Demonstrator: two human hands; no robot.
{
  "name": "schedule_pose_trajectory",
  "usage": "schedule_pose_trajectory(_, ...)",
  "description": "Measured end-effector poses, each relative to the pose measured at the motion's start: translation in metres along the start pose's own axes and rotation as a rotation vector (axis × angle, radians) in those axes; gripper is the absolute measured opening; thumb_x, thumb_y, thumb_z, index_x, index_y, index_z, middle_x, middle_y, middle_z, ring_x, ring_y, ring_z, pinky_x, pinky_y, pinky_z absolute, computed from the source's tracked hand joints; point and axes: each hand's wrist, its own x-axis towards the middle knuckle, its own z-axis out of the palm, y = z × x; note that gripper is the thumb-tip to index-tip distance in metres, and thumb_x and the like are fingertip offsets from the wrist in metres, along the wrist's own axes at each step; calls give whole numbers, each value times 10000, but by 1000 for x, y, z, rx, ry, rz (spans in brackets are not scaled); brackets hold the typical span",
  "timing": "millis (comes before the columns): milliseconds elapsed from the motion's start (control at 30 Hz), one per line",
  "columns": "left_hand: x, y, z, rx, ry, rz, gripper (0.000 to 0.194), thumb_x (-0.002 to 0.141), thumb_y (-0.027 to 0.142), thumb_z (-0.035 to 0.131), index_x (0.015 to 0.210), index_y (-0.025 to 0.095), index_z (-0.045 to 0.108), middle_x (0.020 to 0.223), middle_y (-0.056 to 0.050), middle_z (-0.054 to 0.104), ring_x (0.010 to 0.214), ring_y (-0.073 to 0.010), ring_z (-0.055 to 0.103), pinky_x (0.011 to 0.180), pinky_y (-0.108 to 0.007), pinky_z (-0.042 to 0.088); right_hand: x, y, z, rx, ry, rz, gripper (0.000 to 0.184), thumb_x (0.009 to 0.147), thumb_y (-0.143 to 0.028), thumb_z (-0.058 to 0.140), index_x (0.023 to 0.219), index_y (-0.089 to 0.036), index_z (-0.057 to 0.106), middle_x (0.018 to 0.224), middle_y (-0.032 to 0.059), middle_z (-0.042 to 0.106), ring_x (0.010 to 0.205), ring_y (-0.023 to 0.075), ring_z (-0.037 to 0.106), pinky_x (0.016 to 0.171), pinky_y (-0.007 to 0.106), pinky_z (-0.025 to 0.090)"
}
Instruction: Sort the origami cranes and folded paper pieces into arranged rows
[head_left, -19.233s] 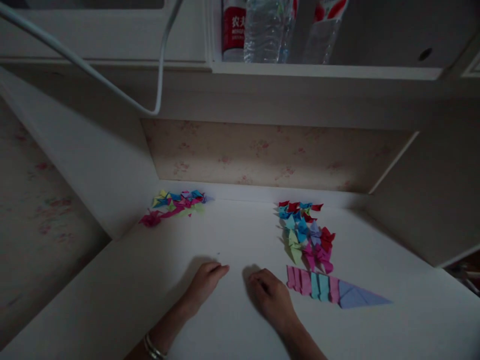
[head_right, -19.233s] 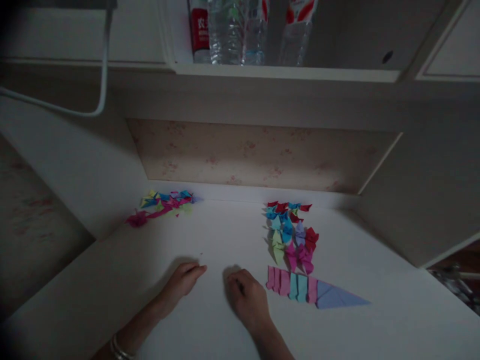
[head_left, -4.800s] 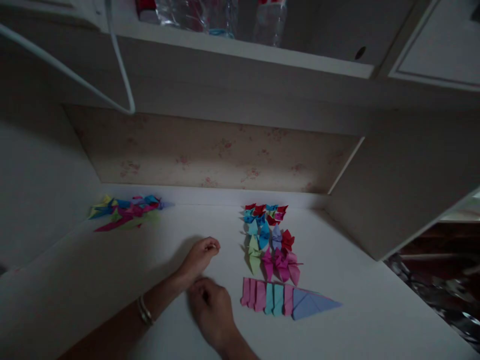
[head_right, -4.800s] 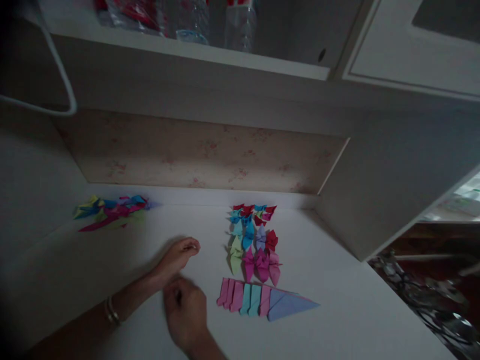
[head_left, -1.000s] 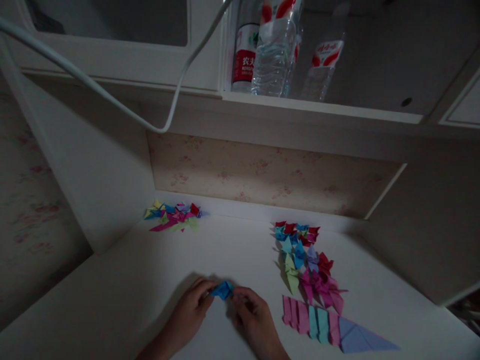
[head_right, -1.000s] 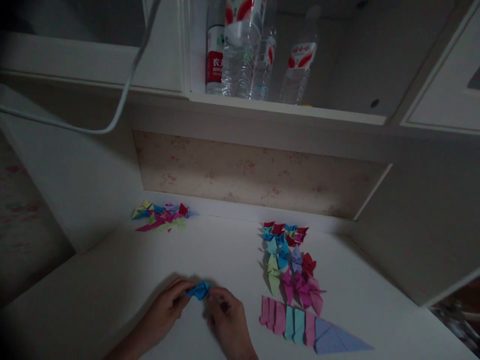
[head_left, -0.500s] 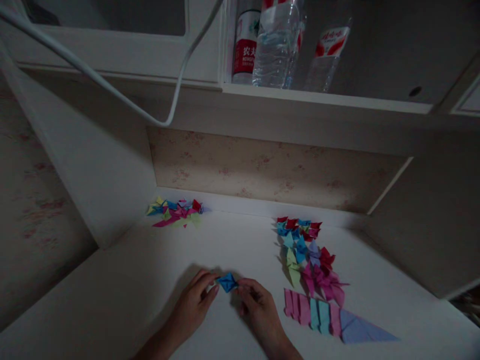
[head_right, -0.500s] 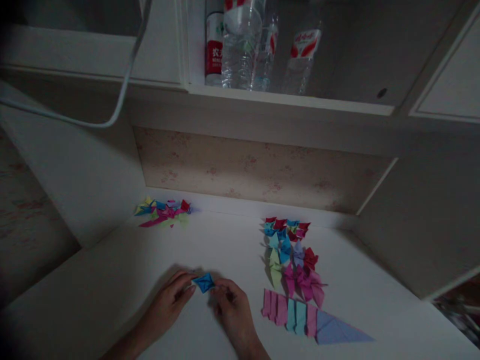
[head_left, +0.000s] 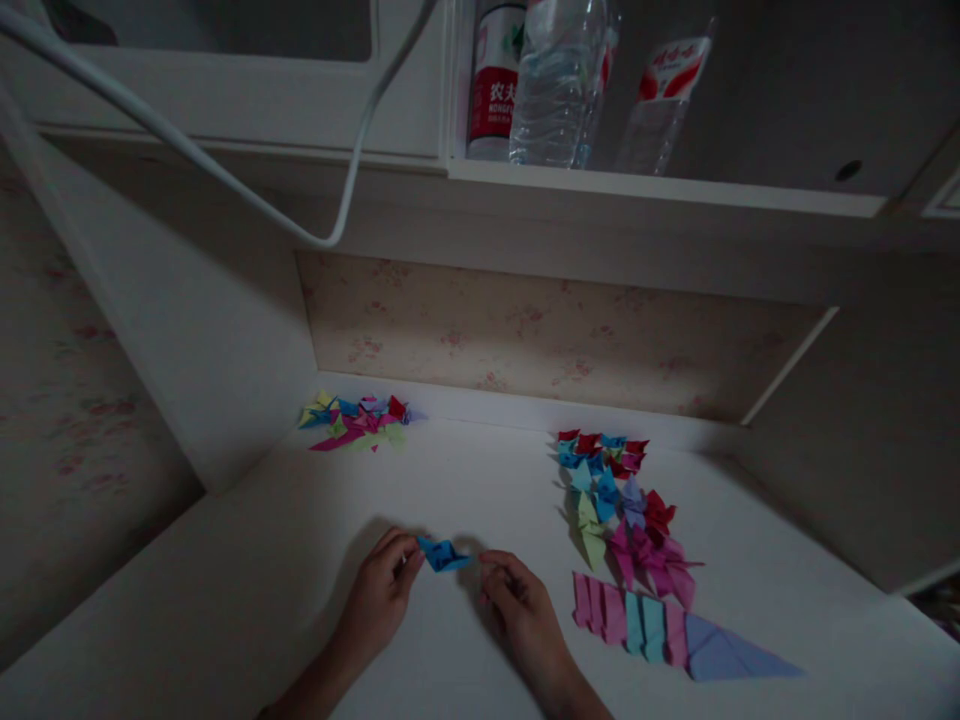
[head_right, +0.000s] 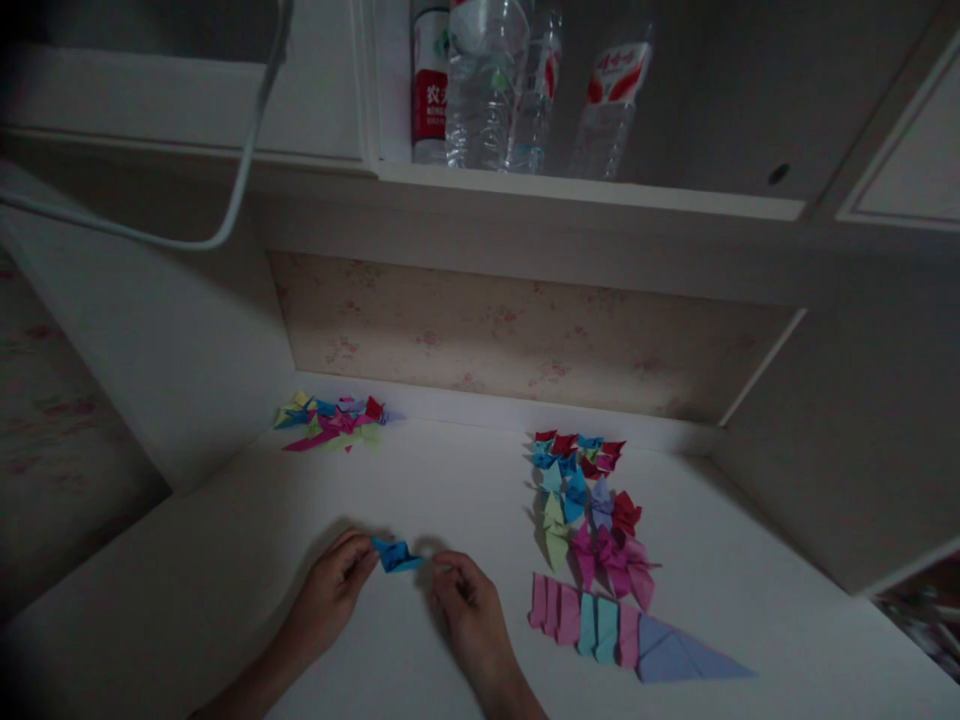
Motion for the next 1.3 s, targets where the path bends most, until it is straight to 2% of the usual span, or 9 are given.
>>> schedule_pose_trajectory(200,-4,3,4,-29,-53,-10,314,916,394,443,709,183,552,736,-8,508,676,-145,513,611,-230,401,-8,-8,4,-267,-73,-95,394,825,-512,581,993,-164,661,586,-43,433,539,97,332,490,226,254)
schedule_pose_trajectory(433,-5,6,5,-47,-112,-10,315,910,410,446,746,192,604,773,-22,559,698,-148,545,621,-223,421,-11,-4,6,-444,2,-165,313,896,-437,487,862,-183,668,574,-39,450,527,102,369,489,222,265)
schedule_pose_trajectory(700,-3,4,8,-75,-149,-27,305,891,437,471,776,205,632,778,-24,588,710,-155,568,633,-227,446,-12,-10,5,-495,41,-228,323,934,-439,411,857,-185,596,644,-18,518,590,128,455,549,230,332)
schedule_pose_trajectory(800,-2,0,7,-99,-126,-75,298,881,455,482,833,206,640,829,-31,620,781,-172,592,696,-246,465,-12,-8,3,-522,76,-273,317,948,-439,374,856,-193,552,724,1,553,664,142,491,622,243,370)
schedule_pose_trajectory(933,0,-4,5,-123,-85,-135,322,853,485,506,873,201,657,859,-44,659,816,-197,613,731,-273,488,-11,-6,3,-516,94,-266,311,953,-440,354,845,-197,516,715,-5,537,654,141,478,621,246,372)
schedule_pose_trajectory(1067,-1,-1,5,-151,-53,-112,333,827,489,539,910,199,679,853,-52,677,860,-220,625,766,-290,510,-11,-9,5,-495,62,-255,282,943,-424,385,846,-200,526,691,-14,525,634,136,463,603,241,364)
schedule_pose_trajectory(1200,-3,3,5,-135,-82,-70,312,823,475,559,889,194,678,759,-32,659,729,-192,620,671,-257,510,-13,-9,6,-471,28,-233,269,932,-417,409,831,-201,535,641,-30,501,589,124,442,567,232,338)
schedule_pose_trajectory(1300,-2,1,4,-114,-110,-24,294,832,465,554,823,196,673,747,-26,647,705,-177,607,655,-241,498,-12,-10,6,-441,4,-232,276,921,-435,427,941,-194,560,617,-45,486,549,110,414,523,221,310)
